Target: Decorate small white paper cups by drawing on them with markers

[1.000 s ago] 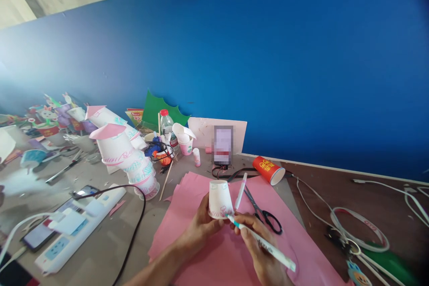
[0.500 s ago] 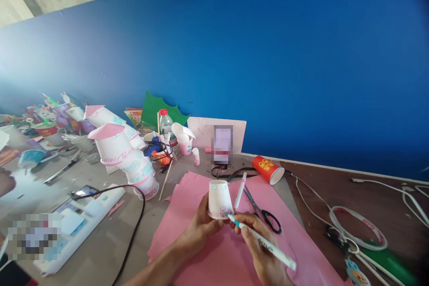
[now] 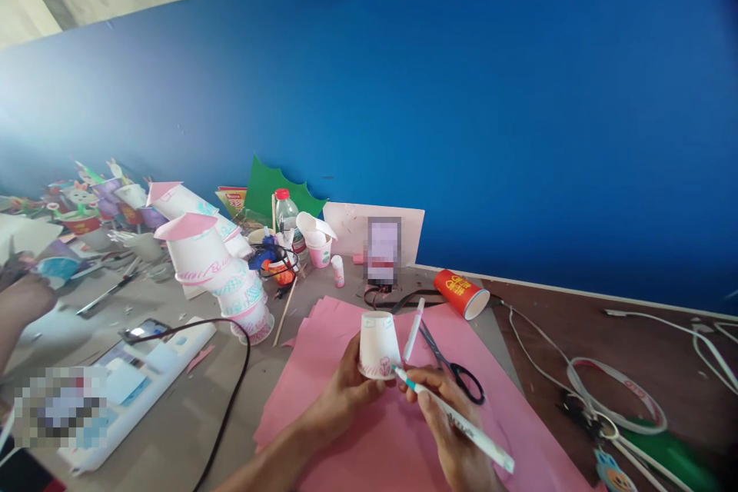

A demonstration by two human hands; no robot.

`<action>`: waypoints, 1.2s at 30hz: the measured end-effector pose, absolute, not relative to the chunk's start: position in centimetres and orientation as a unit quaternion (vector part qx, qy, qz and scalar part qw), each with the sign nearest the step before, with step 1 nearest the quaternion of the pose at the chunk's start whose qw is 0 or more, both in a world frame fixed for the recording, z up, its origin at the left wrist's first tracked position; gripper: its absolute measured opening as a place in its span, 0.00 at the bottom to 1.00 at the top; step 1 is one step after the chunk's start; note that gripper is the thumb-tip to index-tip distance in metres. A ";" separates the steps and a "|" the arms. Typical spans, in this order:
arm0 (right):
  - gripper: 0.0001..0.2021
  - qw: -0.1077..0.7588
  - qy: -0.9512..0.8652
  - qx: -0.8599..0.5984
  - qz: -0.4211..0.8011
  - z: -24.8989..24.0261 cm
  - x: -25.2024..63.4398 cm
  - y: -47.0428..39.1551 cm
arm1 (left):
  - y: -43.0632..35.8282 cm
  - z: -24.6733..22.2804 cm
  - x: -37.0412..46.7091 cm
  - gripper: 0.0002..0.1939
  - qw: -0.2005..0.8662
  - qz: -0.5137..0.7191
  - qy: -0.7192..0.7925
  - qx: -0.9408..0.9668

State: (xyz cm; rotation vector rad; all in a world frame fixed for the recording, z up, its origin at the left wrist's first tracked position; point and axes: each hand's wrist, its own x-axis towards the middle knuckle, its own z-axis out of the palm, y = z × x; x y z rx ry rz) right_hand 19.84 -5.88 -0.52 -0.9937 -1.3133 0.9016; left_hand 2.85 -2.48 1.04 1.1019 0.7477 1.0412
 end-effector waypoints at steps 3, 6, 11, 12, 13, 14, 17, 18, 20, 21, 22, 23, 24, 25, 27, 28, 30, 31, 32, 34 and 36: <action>0.13 0.589 -0.565 -0.437 0.377 -0.5 19.6 -6.0 | -2.6 1.3 2.9 0.34 0.663 0.461 0.337 0.484; 0.12 0.582 -0.574 -0.436 0.377 -0.6 19.7 -6.0 | -2.6 1.3 2.9 0.35 0.665 0.461 0.337 0.481; 0.10 0.566 -0.603 -0.427 0.365 -0.9 19.9 -5.8 | -2.5 1.1 2.9 0.36 0.661 0.460 0.341 0.484; 0.10 0.566 -0.606 -0.424 0.364 -0.9 19.9 -5.7 | -2.5 1.1 2.9 0.36 0.660 0.462 0.340 0.486; 0.10 0.580 -0.594 -0.429 0.356 -1.0 19.9 -5.7 | -2.5 1.0 2.9 0.36 0.659 0.462 0.339 0.487; 0.10 0.586 -0.590 -0.429 0.353 -1.1 19.9 -5.7 | -2.5 1.0 2.9 0.36 0.660 0.462 0.337 0.488; 0.10 0.568 -0.602 -0.429 0.361 -1.1 19.9 -5.7 | -2.6 1.0 2.9 0.36 0.655 0.461 0.342 0.491; 0.10 0.560 -0.604 -0.433 0.366 -1.1 19.9 -5.8 | -2.6 1.0 2.9 0.36 0.652 0.461 0.347 0.492; 0.11 0.567 -0.588 -0.445 0.367 -1.0 19.6 -5.9 | -2.6 1.1 2.9 0.36 0.646 0.460 0.356 0.494; 0.12 0.579 -0.575 -0.448 0.364 -0.9 19.5 -6.0 | -2.6 1.1 2.9 0.36 0.645 0.459 0.358 0.495; 0.12 0.588 -0.567 -0.448 0.363 -0.8 19.3 -6.1 | -2.6 1.1 2.9 0.36 0.644 0.458 0.359 0.496; 0.13 0.595 -0.560 -0.449 0.362 -0.8 19.1 -6.1 | -2.6 1.2 2.9 0.36 0.643 0.458 0.359 0.498; 0.13 0.596 -0.558 -0.450 0.362 -0.8 19.0 -6.2 | -2.6 1.2 3.0 0.36 0.642 0.459 0.360 0.497; 0.13 0.594 -0.557 -0.454 0.363 -0.8 18.9 -6.2 | -2.6 1.2 3.0 0.37 0.643 0.460 0.360 0.496; 0.14 0.591 -0.554 -0.460 0.363 -1.0 18.7 -6.2 | -2.6 1.3 3.1 0.37 0.649 0.461 0.356 0.490; 0.14 0.592 -0.553 -0.460 0.364 -1.1 18.7 -6.2 | -2.6 1.2 3.1 0.38 0.651 0.461 0.353 0.489; 0.13 0.593 -0.551 -0.455 0.371 -1.2 18.6 -6.1 | -2.6 1.1 3.1 0.38 0.650 0.462 0.350 0.491; 0.13 0.593 -0.550 -0.454 0.375 -1.3 18.6 -6.1 | -2.6 1.1 3.0 0.37 0.648 0.463 0.350 0.493; 0.12 0.592 -0.550 -0.453 0.377 -1.4 18.7 -6.1 | -2.6 1.0 3.0 0.37 0.647 0.463 0.350 0.494; 0.12 0.591 -0.552 -0.452 0.376 -1.5 18.7 -6.2 | -2.5 0.9 2.9 0.37 0.648 0.462 0.348 0.496; 0.11 0.593 -0.562 -0.446 0.365 -1.5 18.8 -6.2 | -2.5 0.7 2.8 0.37 0.648 0.459 0.347 0.500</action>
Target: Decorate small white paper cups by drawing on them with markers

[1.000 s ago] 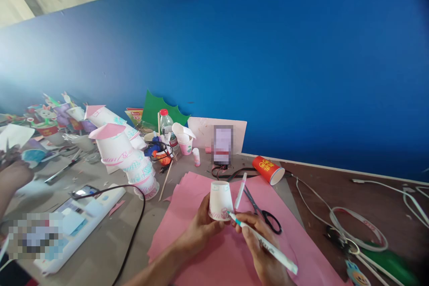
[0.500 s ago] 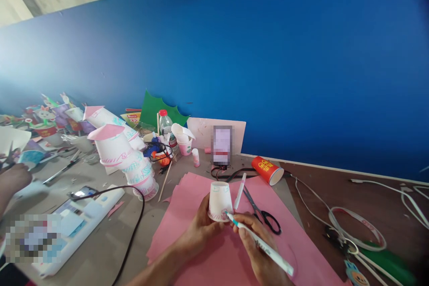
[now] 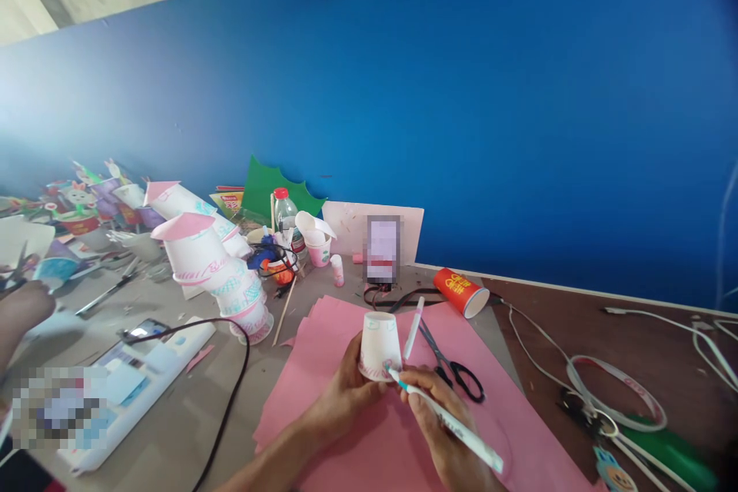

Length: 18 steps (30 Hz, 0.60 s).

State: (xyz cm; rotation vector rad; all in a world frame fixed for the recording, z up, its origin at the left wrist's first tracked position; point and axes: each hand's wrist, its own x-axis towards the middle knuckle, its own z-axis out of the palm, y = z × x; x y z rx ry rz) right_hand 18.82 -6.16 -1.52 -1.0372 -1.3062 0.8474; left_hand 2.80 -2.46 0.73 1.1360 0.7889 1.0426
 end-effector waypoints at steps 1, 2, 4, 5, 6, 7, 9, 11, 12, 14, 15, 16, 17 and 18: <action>0.12 0.595 -0.569 -0.440 0.358 -1.5 18.9 -6.1 | -2.4 0.7 2.8 0.37 0.648 0.457 0.347 0.501; 0.12 0.596 -0.575 -0.436 0.353 -1.5 19.0 -6.1 | -2.4 0.6 2.8 0.38 0.649 0.457 0.346 0.501; 0.12 0.596 -0.578 -0.434 0.350 -1.3 19.0 -6.1 | -2.4 0.5 2.8 0.38 0.650 0.459 0.346 0.497; 0.12 0.594 -0.578 -0.435 0.351 -1.1 19.1 -6.0 | -2.5 0.5 2.8 0.38 0.650 0.460 0.347 0.496; 0.12 0.592 -0.577 -0.439 0.352 -1.0 19.1 -6.0 | -2.5 0.6 2.8 0.38 0.648 0.460 0.350 0.497; 0.12 0.591 -0.575 -0.443 0.352 -0.8 19.1 -6.0 | -2.6 0.7 2.8 0.37 0.643 0.459 0.355 0.500; 0.14 0.589 -0.572 -0.449 0.353 -0.5 19.0 -6.0 | -2.6 0.9 2.9 0.37 0.631 0.456 0.367 0.508; 0.14 0.589 -0.564 -0.455 0.358 -0.3 19.0 -6.0 | -2.7 1.2 2.9 0.37 0.626 0.453 0.376 0.511; 0.14 0.588 -0.561 -0.457 0.362 -0.2 19.0 -6.0 | -2.7 1.3 2.9 0.37 0.625 0.453 0.378 0.511; 0.14 0.583 -0.564 -0.456 0.366 -0.2 18.9 -6.1 | -2.7 1.3 3.0 0.37 0.627 0.454 0.376 0.509; 0.14 0.580 -0.567 -0.455 0.367 -0.2 19.0 -6.2 | -2.7 1.3 3.0 0.37 0.629 0.456 0.373 0.506; 0.14 0.578 -0.570 -0.454 0.367 -0.3 19.0 -6.2 | -2.6 1.2 3.0 0.38 0.633 0.458 0.370 0.503; 0.14 0.578 -0.571 -0.454 0.365 -0.3 19.1 -6.2 | -2.6 1.2 3.0 0.38 0.636 0.460 0.366 0.500; 0.14 0.581 -0.572 -0.452 0.363 -0.4 19.2 -6.2 | -2.6 1.2 3.0 0.38 0.638 0.461 0.364 0.498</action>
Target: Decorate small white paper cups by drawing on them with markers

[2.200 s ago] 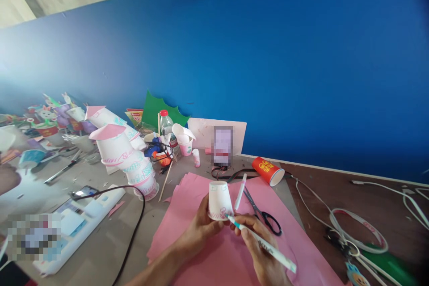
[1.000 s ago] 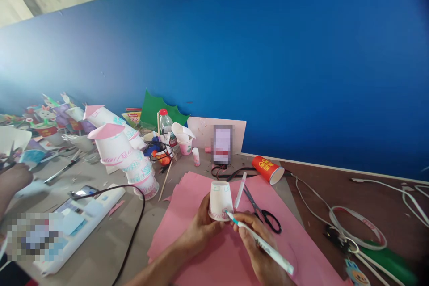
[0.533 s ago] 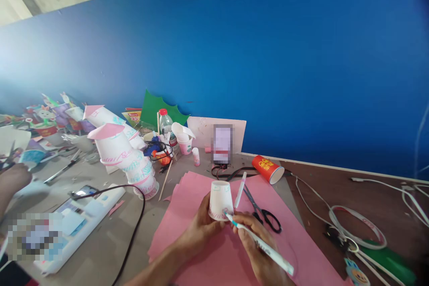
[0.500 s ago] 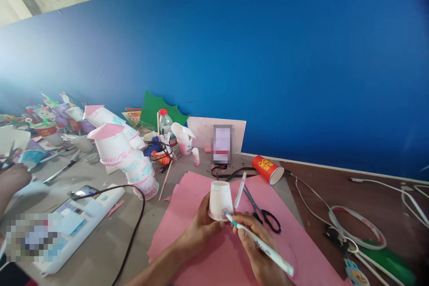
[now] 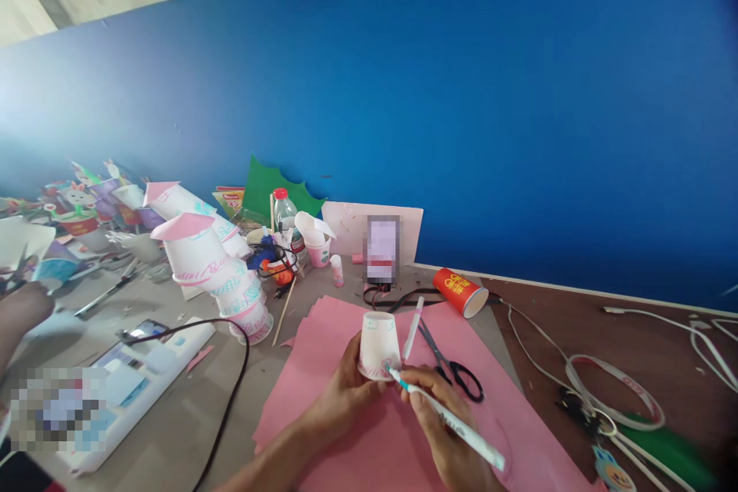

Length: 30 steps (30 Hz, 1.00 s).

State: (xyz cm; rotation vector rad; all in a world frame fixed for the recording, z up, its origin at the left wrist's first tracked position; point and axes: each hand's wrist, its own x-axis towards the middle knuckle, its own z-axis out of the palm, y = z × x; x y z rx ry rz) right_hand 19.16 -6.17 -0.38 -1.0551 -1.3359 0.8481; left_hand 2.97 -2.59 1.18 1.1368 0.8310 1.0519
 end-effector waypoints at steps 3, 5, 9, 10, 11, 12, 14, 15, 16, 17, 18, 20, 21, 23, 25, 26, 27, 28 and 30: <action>0.12 0.584 -0.574 -0.442 0.366 -0.4 19.4 -6.0 | -2.6 1.3 3.0 0.38 0.637 0.458 0.369 0.499; 0.12 0.577 -0.577 -0.435 0.381 -0.2 19.6 -5.8 | -2.6 1.4 3.0 0.38 0.639 0.458 0.369 0.496; 0.13 0.586 -0.564 -0.446 0.374 0.2 19.5 -5.6 | -2.5 1.3 3.0 0.38 0.640 0.463 0.365 0.492; 0.13 0.589 -0.563 -0.448 0.368 0.2 19.5 -5.6 | -2.5 1.3 3.0 0.38 0.640 0.463 0.366 0.492; 0.13 0.589 -0.565 -0.450 0.363 0.2 19.4 -5.6 | -2.5 1.2 3.0 0.37 0.641 0.463 0.366 0.491; 0.13 0.587 -0.568 -0.449 0.362 0.2 19.4 -5.7 | -2.5 1.1 3.0 0.37 0.642 0.463 0.364 0.491; 0.13 0.584 -0.572 -0.444 0.366 0.1 19.5 -5.7 | -2.5 1.0 2.9 0.37 0.645 0.463 0.360 0.490; 0.13 0.583 -0.572 -0.443 0.370 0.1 19.6 -5.7 | -2.5 1.0 2.9 0.37 0.647 0.464 0.356 0.490; 0.13 0.582 -0.571 -0.443 0.373 0.0 19.7 -5.7 | -2.5 1.0 2.9 0.37 0.649 0.464 0.351 0.490; 0.12 0.580 -0.572 -0.441 0.378 -0.1 19.8 -5.7 | -2.5 1.0 2.9 0.37 0.650 0.464 0.347 0.491; 0.12 0.576 -0.573 -0.439 0.383 -0.2 19.9 -5.7 | -2.4 1.0 3.0 0.37 0.652 0.463 0.345 0.492; 0.11 0.566 -0.577 -0.435 0.396 -0.3 20.1 -5.7 | -2.5 1.2 3.0 0.37 0.655 0.461 0.341 0.491; 0.11 0.563 -0.578 -0.433 0.401 -0.3 20.2 -5.7 | -2.5 1.2 3.0 0.37 0.657 0.461 0.339 0.491; 0.10 0.564 -0.577 -0.431 0.405 -0.3 20.2 -5.7 | -2.5 1.3 3.0 0.37 0.658 0.461 0.336 0.491; 0.10 0.574 -0.573 -0.430 0.398 -0.1 20.1 -5.7 | -2.6 1.3 3.0 0.37 0.660 0.460 0.334 0.491; 0.10 0.580 -0.569 -0.430 0.393 0.0 20.0 -5.7 | -2.6 1.3 3.0 0.37 0.661 0.459 0.335 0.490; 0.11 0.584 -0.567 -0.431 0.390 0.1 20.0 -5.7 | -2.6 1.3 3.0 0.37 0.661 0.458 0.337 0.490; 0.11 0.586 -0.565 -0.433 0.388 0.2 19.9 -5.7 | -2.6 1.3 3.0 0.37 0.661 0.457 0.339 0.490; 0.10 0.582 -0.566 -0.433 0.392 0.1 19.9 -5.7 | -2.6 1.2 2.9 0.36 0.659 0.455 0.341 0.493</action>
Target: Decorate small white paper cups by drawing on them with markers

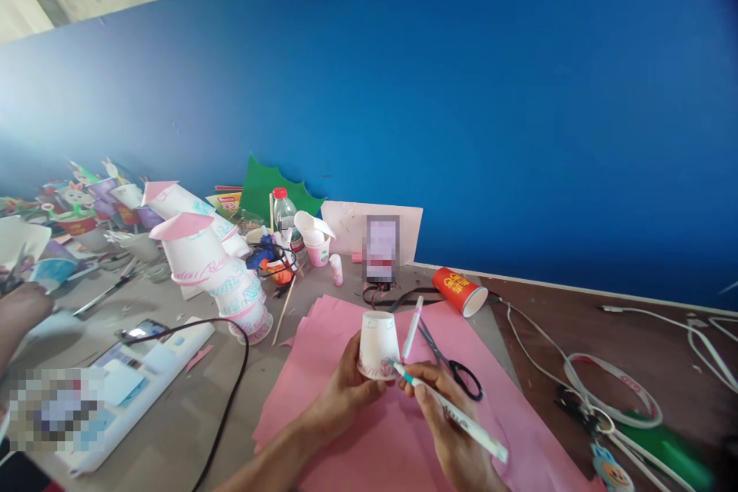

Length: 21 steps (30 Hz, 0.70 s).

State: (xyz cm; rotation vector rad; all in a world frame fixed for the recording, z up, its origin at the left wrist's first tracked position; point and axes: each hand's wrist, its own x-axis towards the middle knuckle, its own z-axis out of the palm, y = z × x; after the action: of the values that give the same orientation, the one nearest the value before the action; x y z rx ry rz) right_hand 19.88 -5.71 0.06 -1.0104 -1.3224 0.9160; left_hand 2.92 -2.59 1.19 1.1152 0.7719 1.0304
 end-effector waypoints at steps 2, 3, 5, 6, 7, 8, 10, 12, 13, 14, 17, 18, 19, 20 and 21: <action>0.09 0.573 -0.568 -0.430 0.404 -0.2 19.9 -5.7 | -2.6 1.1 2.9 0.36 0.659 0.454 0.339 0.494; 0.09 0.571 -0.568 -0.428 0.410 -0.3 19.9 -5.6 | -2.6 1.1 2.9 0.36 0.661 0.454 0.336 0.494; 0.09 0.572 -0.565 -0.426 0.414 -0.6 20.0 -5.6 | -2.6 1.1 2.9 0.36 0.661 0.456 0.334 0.493; 0.08 0.573 -0.565 -0.424 0.414 -0.7 20.0 -5.6 | -2.5 1.1 2.9 0.36 0.660 0.457 0.334 0.493; 0.08 0.573 -0.567 -0.423 0.414 -0.7 20.0 -5.6 | -2.5 1.1 3.0 0.35 0.659 0.458 0.336 0.493; 0.08 0.571 -0.571 -0.421 0.414 -0.8 20.1 -5.6 | -2.5 1.1 3.0 0.35 0.659 0.458 0.334 0.494; 0.08 0.571 -0.576 -0.421 0.407 -0.8 20.1 -5.7 | -2.4 0.9 3.0 0.36 0.661 0.460 0.330 0.493; 0.08 0.571 -0.582 -0.422 0.397 -0.7 20.1 -5.7 | -2.4 0.6 2.9 0.37 0.661 0.461 0.328 0.493; 0.08 0.570 -0.585 -0.421 0.394 -0.6 20.1 -5.7 | -2.4 0.5 2.9 0.37 0.659 0.462 0.330 0.494; 0.08 0.570 -0.588 -0.420 0.390 -0.5 20.0 -5.7 | -2.4 0.5 2.9 0.37 0.657 0.462 0.332 0.495; 0.08 0.576 -0.592 -0.419 0.377 -0.2 19.8 -5.6 | -2.4 0.6 2.9 0.37 0.653 0.462 0.333 0.499; 0.08 0.580 -0.591 -0.420 0.371 -0.2 19.8 -5.6 | -2.4 0.7 2.9 0.37 0.654 0.462 0.331 0.499; 0.08 0.581 -0.592 -0.420 0.367 -0.2 19.7 -5.6 | -2.4 0.8 2.9 0.37 0.657 0.462 0.329 0.497; 0.08 0.580 -0.595 -0.420 0.366 -0.2 19.7 -5.6 | -2.4 0.9 3.0 0.37 0.660 0.461 0.328 0.495; 0.08 0.578 -0.595 -0.421 0.366 -0.3 19.7 -5.6 | -2.4 1.0 3.0 0.37 0.662 0.460 0.328 0.493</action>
State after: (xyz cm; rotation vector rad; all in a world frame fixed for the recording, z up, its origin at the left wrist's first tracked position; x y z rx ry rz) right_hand 19.72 -5.56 -0.27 -0.9847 -1.3924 0.8556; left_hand 2.98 -2.43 0.99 1.1141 0.7422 1.0411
